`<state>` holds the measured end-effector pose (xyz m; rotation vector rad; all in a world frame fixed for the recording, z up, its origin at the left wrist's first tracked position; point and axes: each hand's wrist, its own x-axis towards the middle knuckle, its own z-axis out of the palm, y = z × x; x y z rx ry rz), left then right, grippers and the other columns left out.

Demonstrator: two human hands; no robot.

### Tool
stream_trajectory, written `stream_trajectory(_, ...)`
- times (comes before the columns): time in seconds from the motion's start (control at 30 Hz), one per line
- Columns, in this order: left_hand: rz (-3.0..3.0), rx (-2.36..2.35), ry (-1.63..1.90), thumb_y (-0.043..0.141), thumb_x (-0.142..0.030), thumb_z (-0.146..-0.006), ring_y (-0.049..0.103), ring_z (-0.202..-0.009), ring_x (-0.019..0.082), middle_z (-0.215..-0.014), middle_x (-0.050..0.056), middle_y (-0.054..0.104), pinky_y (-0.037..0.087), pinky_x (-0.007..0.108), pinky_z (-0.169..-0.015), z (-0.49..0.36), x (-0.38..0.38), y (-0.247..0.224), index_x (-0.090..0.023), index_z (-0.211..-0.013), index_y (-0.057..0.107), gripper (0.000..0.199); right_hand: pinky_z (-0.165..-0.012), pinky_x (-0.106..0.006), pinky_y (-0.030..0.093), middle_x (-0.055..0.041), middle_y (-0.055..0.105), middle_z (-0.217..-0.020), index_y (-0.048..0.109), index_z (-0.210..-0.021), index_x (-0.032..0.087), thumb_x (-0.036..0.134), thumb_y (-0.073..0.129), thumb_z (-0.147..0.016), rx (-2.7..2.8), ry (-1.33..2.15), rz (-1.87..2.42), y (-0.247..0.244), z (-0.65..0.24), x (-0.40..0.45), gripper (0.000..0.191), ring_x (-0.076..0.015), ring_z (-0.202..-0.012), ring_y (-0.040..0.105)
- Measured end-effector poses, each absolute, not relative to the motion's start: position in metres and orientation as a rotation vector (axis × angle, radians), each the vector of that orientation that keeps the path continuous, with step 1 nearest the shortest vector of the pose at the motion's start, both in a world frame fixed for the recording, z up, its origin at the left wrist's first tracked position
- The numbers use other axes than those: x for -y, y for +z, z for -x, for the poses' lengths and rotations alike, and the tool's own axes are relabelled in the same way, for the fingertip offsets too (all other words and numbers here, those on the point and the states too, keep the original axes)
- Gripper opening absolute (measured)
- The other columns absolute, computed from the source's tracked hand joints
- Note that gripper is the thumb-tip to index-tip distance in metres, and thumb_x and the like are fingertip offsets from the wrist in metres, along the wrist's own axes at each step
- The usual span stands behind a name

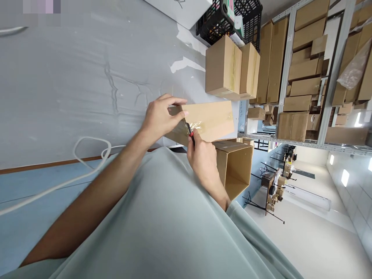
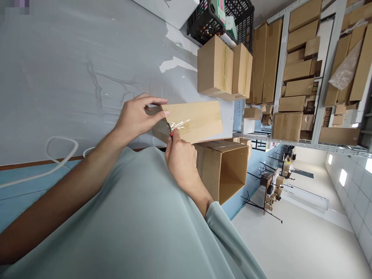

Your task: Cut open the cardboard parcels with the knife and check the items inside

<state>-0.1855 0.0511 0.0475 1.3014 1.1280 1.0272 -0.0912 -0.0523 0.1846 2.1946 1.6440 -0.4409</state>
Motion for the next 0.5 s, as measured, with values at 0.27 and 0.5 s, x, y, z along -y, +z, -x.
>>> stream_trajectory(0.27, -1.297, -1.122, 1.031, 0.078, -0.03, -0.09, 0.076, -0.118, 0.03, -0.124, 0.005, 0.081, 0.065, 0.048, -0.105, 0.1857, -0.0515, 0.0488, -0.031, -0.121, 0.084, 0.031, -0.078, -0.038, 0.06, -0.0144, 0.087, -0.099, 0.057, -0.16, 0.016, 0.029, 0.037, -0.12, -1.647, -0.377, -2.223, 0.1782, 0.0967, 0.0494, 0.047, -0.0328, -0.084, 0.083)
stream_trajectory(0.5, -1.294, -1.121, 1.057, 0.077, -0.029, -0.09, 0.076, -0.12, 0.03, -0.125, 0.006, 0.081, 0.065, 0.049, -0.107, 0.1851, -0.0498, 0.0501, -0.029, -0.12, 0.084, 0.03, -0.083, -0.04, 0.062, -0.0153, 0.087, -0.104, 0.058, -0.16, 0.016, 0.026, 0.04, -0.12, -1.676, -0.393, -2.156, 0.184, 0.0942, 0.0448, 0.046, -0.0317, -0.09, 0.083)
